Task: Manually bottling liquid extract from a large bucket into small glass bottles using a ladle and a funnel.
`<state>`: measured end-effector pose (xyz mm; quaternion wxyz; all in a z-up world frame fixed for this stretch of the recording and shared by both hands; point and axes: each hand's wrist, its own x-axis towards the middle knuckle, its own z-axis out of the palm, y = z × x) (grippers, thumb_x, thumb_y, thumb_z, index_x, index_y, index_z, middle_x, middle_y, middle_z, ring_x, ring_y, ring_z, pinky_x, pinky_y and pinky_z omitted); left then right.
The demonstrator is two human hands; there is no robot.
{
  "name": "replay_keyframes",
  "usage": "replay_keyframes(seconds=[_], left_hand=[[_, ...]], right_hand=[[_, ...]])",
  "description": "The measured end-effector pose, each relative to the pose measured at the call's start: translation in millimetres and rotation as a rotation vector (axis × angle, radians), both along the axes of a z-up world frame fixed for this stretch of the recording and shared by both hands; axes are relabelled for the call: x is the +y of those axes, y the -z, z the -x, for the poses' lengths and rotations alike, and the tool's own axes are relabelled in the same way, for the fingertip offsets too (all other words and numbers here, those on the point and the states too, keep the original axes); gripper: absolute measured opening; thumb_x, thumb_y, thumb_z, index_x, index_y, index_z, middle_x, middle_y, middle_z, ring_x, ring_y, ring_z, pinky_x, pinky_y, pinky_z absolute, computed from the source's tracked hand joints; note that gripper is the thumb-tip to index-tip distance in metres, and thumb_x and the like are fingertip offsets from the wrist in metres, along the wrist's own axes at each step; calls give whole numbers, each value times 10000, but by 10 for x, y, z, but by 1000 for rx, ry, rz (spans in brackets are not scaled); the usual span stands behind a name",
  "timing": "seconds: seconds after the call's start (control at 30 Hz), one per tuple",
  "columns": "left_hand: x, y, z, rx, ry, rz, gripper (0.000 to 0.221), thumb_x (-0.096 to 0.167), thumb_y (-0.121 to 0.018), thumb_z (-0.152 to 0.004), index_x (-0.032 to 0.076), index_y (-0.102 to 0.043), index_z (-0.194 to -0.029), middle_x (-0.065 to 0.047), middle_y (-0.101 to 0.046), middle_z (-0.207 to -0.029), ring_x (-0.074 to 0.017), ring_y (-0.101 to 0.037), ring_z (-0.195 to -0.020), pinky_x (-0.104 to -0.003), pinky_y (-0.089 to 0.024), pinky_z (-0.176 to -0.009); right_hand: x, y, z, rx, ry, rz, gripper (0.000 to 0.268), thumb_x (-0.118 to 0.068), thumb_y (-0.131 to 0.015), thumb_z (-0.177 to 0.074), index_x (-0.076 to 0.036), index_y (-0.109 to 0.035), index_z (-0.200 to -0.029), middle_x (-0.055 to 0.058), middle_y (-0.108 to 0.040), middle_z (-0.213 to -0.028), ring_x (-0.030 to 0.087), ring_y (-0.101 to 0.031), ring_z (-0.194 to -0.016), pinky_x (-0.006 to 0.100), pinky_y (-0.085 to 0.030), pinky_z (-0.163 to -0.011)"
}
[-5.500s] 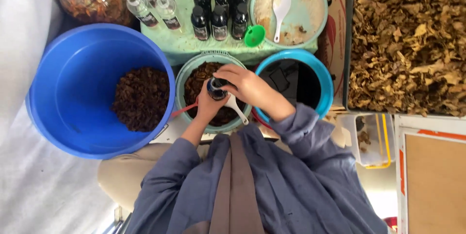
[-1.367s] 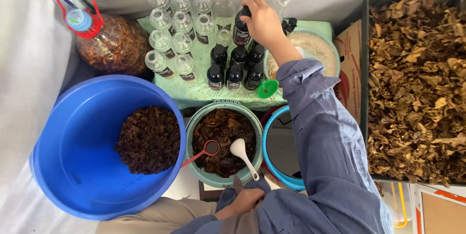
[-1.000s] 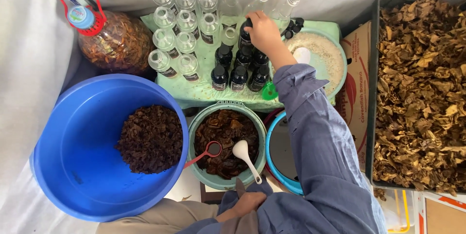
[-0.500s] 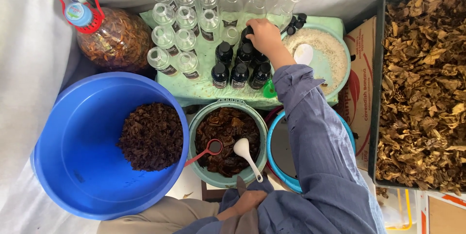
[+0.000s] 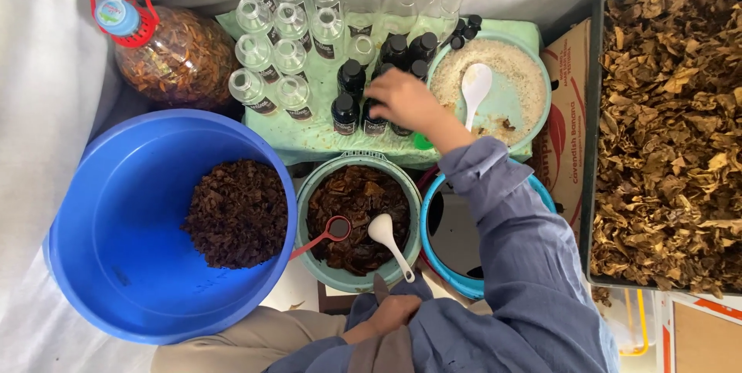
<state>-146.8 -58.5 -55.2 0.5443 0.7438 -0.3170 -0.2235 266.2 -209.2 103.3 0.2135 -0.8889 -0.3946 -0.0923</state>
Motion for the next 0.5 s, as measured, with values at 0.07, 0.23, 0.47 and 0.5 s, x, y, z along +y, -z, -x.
replay_keyframes(seconds=[0.07, 0.23, 0.47, 0.5], left_hand=[[-8, -21, -3, 28, 2, 2, 59, 71, -586, -868, 49, -554, -913, -69, -606, -829, -259, -563, -716, -340, -436, -675], [14, -33, -24, 84, 31, -12, 57, 74, -583, -874, 64, -528, -860, -61, -587, -783, -252, -530, -674, -336, -417, -658], [-6, -9, -22, 42, 7, 27, 75, 47, -599, -859, 39, -588, -933, -76, -635, -859, -256, -573, -728, -331, -449, -690], [-7, -5, -11, 16, -8, 33, 123, 51, -596, -864, 23, -619, -982, -92, -665, -905, -265, -600, -754, -339, -465, -702]], right_hand=[[-12, 245, 39, 1, 10, 82, 469, -299, -821, -797, -102, -741, -1215, 47, -716, -1204, 252, -630, -1037, 378, -499, -957], [-60, 515, -22, -64, -1, 151, 377, -179, -790, -774, -99, -708, -1134, 47, -679, -1079, 253, -613, -956, 370, -484, -940], [-78, 503, -3, -106, -29, 169, 292, -127, -778, -795, -81, -704, -1073, 50, -656, -998, 254, -587, -885, 359, -494, -884], [-58, 491, 17, -121, -26, 160, 268, -108, -770, -797, -83, -707, -1056, 44, -647, -980, 249, -580, -872, 356, -494, -877]])
